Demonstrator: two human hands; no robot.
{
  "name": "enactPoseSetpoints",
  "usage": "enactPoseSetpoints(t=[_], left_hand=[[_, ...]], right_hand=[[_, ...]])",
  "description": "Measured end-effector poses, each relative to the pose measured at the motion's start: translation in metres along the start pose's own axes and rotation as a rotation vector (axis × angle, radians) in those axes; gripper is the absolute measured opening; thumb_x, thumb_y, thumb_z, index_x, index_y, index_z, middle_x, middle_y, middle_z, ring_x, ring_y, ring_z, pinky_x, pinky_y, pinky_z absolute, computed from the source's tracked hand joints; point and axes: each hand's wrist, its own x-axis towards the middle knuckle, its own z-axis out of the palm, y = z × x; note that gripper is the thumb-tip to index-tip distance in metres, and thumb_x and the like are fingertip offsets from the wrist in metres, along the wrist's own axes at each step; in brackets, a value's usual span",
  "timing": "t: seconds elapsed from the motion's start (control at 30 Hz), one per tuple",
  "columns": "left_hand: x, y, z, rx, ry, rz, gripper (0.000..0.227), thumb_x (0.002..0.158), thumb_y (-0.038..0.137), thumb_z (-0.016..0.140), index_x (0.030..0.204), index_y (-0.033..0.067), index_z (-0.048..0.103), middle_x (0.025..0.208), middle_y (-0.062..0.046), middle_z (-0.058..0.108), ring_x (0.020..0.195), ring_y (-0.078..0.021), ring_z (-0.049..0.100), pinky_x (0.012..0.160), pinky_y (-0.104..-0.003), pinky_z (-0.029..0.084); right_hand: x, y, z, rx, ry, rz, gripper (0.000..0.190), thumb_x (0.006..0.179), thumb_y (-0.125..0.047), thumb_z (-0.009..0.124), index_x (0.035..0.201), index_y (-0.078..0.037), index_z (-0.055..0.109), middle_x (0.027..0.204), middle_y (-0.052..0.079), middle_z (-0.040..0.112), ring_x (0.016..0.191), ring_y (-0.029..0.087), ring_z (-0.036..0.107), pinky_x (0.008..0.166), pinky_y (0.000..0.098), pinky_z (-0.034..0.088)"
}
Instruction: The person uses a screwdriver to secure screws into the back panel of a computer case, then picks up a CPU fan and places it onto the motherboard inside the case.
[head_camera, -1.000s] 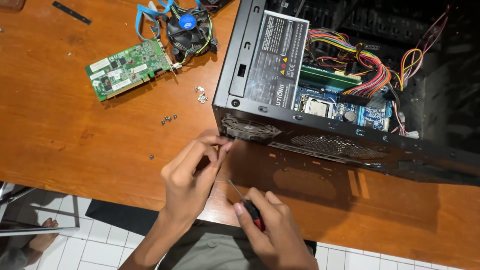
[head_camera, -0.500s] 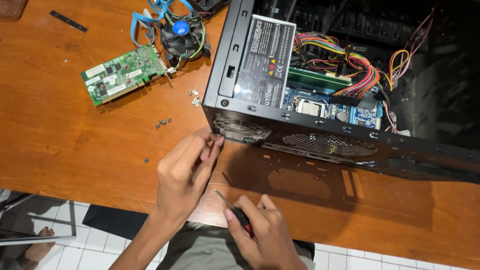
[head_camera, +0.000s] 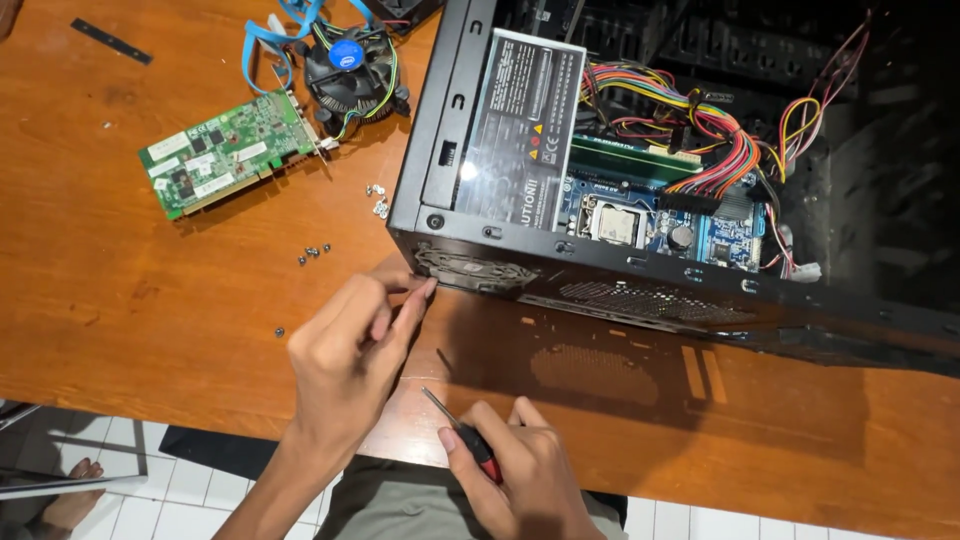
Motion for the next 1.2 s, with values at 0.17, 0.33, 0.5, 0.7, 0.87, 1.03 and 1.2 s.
enactPoseSetpoints(t=[0.17,0.33,0.5,0.7,0.87,1.03,1.2], left_hand=[[0.002,0.004,0.000,0.000,0.063,-0.056,0.053,0.093,-0.002,0.073,0.068,0.0076,0.028,0.079,-0.009,0.068,0.083,-0.0132,0.073,0.058,-0.020,0.045],[0.003,-0.004,0.002,0.025,0.115,-0.034,0.054,0.091,-0.001,0.078,0.066,0.0077,0.030,0.073,-0.006,0.061,0.080,-0.0114,0.071,0.057,-0.020,0.042],[0.003,-0.006,0.002,0.026,0.111,0.005,0.058,0.088,-0.004,0.079,0.066,0.0091,0.027,0.078,-0.010,0.069,0.084,-0.0144,0.074,0.058,-0.019,0.045],[-0.001,-0.008,0.003,0.018,0.137,0.060,0.056,0.089,-0.007,0.076,0.065,0.0063,0.027,0.072,-0.013,0.062,0.089,-0.0207,0.076,0.064,-0.023,0.050],[0.001,-0.007,0.003,0.044,0.137,0.019,0.049,0.090,-0.003,0.078,0.065,0.0040,0.036,0.075,-0.008,0.064,0.070,-0.0111,0.064,0.058,-0.022,0.043],[0.000,-0.005,0.005,0.024,0.155,0.018,0.059,0.088,-0.005,0.079,0.065,0.0082,0.026,0.070,-0.010,0.061,0.087,-0.0180,0.076,0.060,-0.020,0.048],[-0.003,-0.002,0.006,0.006,0.156,0.014,0.059,0.089,-0.008,0.076,0.065,0.0081,0.024,0.069,-0.009,0.059,0.091,-0.0190,0.076,0.063,-0.021,0.048]], right_hand=[[-0.007,0.010,0.006,0.032,-0.059,0.209,0.037,0.101,-0.038,0.064,0.074,-0.014,0.055,0.050,0.005,0.039,0.059,0.015,0.036,0.062,0.0285,0.037],[-0.002,0.019,0.007,0.076,0.018,0.101,0.029,0.098,-0.038,0.066,0.079,-0.015,0.064,0.057,-0.003,0.048,0.062,0.015,0.039,0.057,0.0261,0.040],[0.000,0.016,-0.001,0.201,-0.062,0.485,0.029,0.096,-0.040,0.072,0.080,-0.017,0.064,0.067,-0.001,0.049,0.059,0.012,0.050,0.059,0.0276,0.037],[0.023,-0.002,-0.007,0.581,0.045,0.424,0.028,0.102,-0.029,0.051,0.104,-0.006,0.067,0.066,0.002,0.060,0.058,0.013,0.054,0.054,0.0283,0.045],[0.040,-0.026,-0.020,0.388,-0.170,0.658,0.030,0.103,-0.039,0.056,0.093,-0.011,0.060,0.064,0.000,0.067,0.062,0.009,0.057,0.059,0.0271,0.041],[0.037,-0.012,-0.018,0.216,-0.151,0.611,0.032,0.100,-0.046,0.059,0.087,-0.017,0.060,0.060,-0.008,0.066,0.057,0.009,0.040,0.059,0.0277,0.036],[0.041,-0.020,-0.026,0.256,-0.154,0.695,0.029,0.093,-0.046,0.061,0.104,-0.024,0.075,0.074,-0.009,0.083,0.068,0.004,0.058,0.062,0.0232,0.043]])
